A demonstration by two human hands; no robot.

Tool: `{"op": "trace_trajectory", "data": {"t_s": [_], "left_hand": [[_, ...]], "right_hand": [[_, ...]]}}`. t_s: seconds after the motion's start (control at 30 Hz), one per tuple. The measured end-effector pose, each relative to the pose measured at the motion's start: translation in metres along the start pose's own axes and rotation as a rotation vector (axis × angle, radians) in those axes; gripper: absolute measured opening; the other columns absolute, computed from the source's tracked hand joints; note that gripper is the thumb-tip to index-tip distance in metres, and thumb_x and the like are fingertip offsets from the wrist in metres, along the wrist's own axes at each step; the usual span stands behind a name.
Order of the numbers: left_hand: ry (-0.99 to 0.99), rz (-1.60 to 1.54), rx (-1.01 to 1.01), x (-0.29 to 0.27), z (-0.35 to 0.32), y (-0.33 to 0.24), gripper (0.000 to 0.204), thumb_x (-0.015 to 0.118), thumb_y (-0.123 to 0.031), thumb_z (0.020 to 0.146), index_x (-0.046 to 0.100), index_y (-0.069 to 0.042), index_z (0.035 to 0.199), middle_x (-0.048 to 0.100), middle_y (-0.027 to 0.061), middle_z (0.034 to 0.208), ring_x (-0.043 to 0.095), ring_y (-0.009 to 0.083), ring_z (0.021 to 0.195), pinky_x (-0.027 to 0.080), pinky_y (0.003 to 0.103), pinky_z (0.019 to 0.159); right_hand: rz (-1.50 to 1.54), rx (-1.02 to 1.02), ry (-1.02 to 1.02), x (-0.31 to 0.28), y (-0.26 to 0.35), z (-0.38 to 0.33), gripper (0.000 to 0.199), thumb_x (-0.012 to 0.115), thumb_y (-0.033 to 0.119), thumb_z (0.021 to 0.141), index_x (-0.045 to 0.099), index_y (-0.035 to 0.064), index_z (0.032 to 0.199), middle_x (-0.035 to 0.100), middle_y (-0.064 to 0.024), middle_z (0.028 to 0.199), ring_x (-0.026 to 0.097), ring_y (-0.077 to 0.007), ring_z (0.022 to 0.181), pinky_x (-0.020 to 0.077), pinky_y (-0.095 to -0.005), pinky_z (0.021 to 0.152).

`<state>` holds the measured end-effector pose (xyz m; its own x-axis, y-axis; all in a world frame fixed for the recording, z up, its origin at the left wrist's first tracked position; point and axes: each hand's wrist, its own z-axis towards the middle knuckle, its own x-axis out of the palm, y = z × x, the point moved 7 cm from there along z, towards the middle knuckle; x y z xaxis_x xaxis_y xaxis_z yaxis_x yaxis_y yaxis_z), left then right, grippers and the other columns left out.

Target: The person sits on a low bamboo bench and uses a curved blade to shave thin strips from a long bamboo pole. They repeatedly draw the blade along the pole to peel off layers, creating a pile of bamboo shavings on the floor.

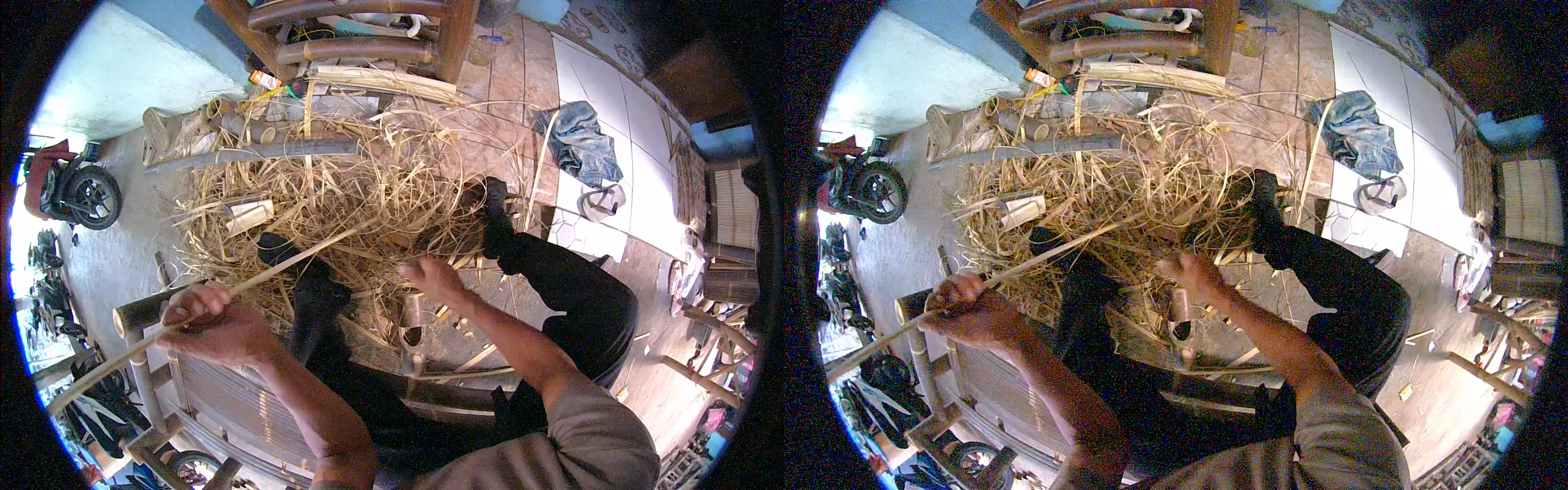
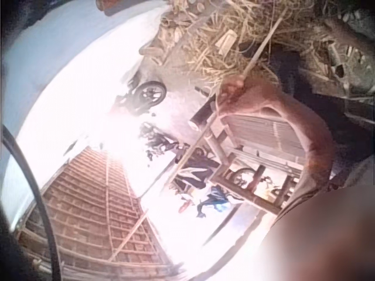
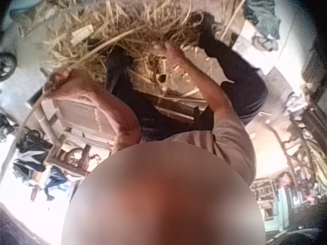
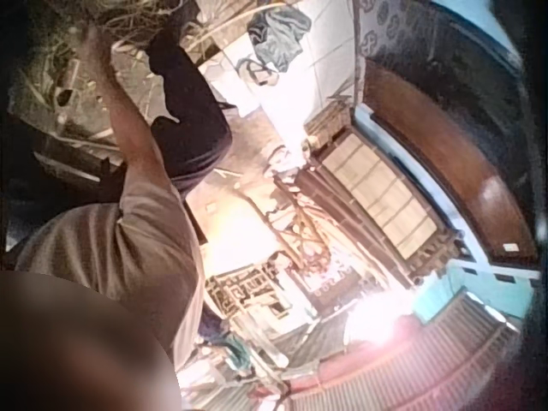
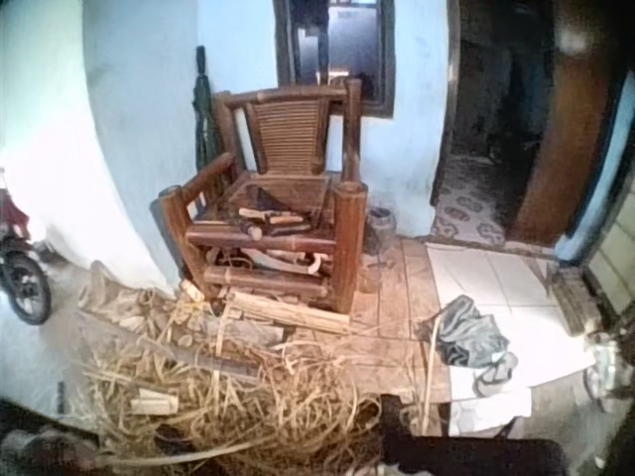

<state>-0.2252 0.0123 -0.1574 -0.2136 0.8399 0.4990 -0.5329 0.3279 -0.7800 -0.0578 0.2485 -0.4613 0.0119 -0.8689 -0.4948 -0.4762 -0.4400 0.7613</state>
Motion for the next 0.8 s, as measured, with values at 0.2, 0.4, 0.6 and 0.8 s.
{"op": "trace_trajectory", "data": {"t_s": [0.2, 0.4, 0.6, 0.8], "left_hand": [[0.047, 0.025, -0.048, 0.004, -0.006, 0.002, 0.058, 0.037, -0.064, 0.096, 0.037, -0.013, 0.068, 0.029, -0.0018, 0.057, 0.024, 0.0087, 0.047, 0.019, 0.024, 0.041], [-0.078, 0.243, 0.063, -0.008, -0.004, -0.006, 0.059, 0.035, -0.066, 0.095, 0.025, -0.017, 0.064, 0.020, -0.0046, 0.056, 0.019, 0.0080, 0.047, 0.015, 0.024, 0.041], [-0.080, 0.167, 0.006, -0.015, 0.004, 0.001, 0.061, 0.041, -0.069, 0.092, 0.026, -0.017, 0.065, 0.018, -0.0054, 0.055, 0.018, 0.0075, 0.046, 0.014, 0.024, 0.040], [-0.179, 0.187, 0.038, -0.025, 0.009, 0.001, 0.061, 0.040, -0.069, 0.093, 0.026, -0.017, 0.064, 0.019, -0.0054, 0.056, 0.018, 0.0080, 0.046, 0.016, 0.024, 0.040]], "right_hand": [[0.115, -0.407, -0.005, -0.003, 0.139, -0.056, 0.046, 0.059, 0.049, 0.093, 0.058, 0.0025, 0.088, 0.061, -0.0160, 0.069, 0.065, -0.0317, 0.064, 0.0542, -0.0449, 0.062], [-0.353, -0.309, -0.145, -0.004, 0.103, -0.032, 0.050, 0.059, 0.050, 0.092, 0.058, 0.0005, 0.088, 0.058, -0.0158, 0.060, 0.063, -0.0335, 0.056, 0.0538, -0.0436, 0.055], [-0.035, -0.229, -0.076, -0.002, 0.082, -0.012, 0.051, 0.060, 0.051, 0.091, 0.060, 0.0002, 0.093, 0.063, -0.0198, 0.067, 0.065, -0.0338, 0.059, 0.0541, -0.0457, 0.058], [-0.069, -0.366, 0.122, 0.022, 0.063, 0.002, 0.048, 0.059, 0.047, 0.092, 0.060, -0.0003, 0.088, 0.059, -0.0198, 0.061, 0.063, -0.0319, 0.060, 0.0514, -0.0444, 0.064]]}}
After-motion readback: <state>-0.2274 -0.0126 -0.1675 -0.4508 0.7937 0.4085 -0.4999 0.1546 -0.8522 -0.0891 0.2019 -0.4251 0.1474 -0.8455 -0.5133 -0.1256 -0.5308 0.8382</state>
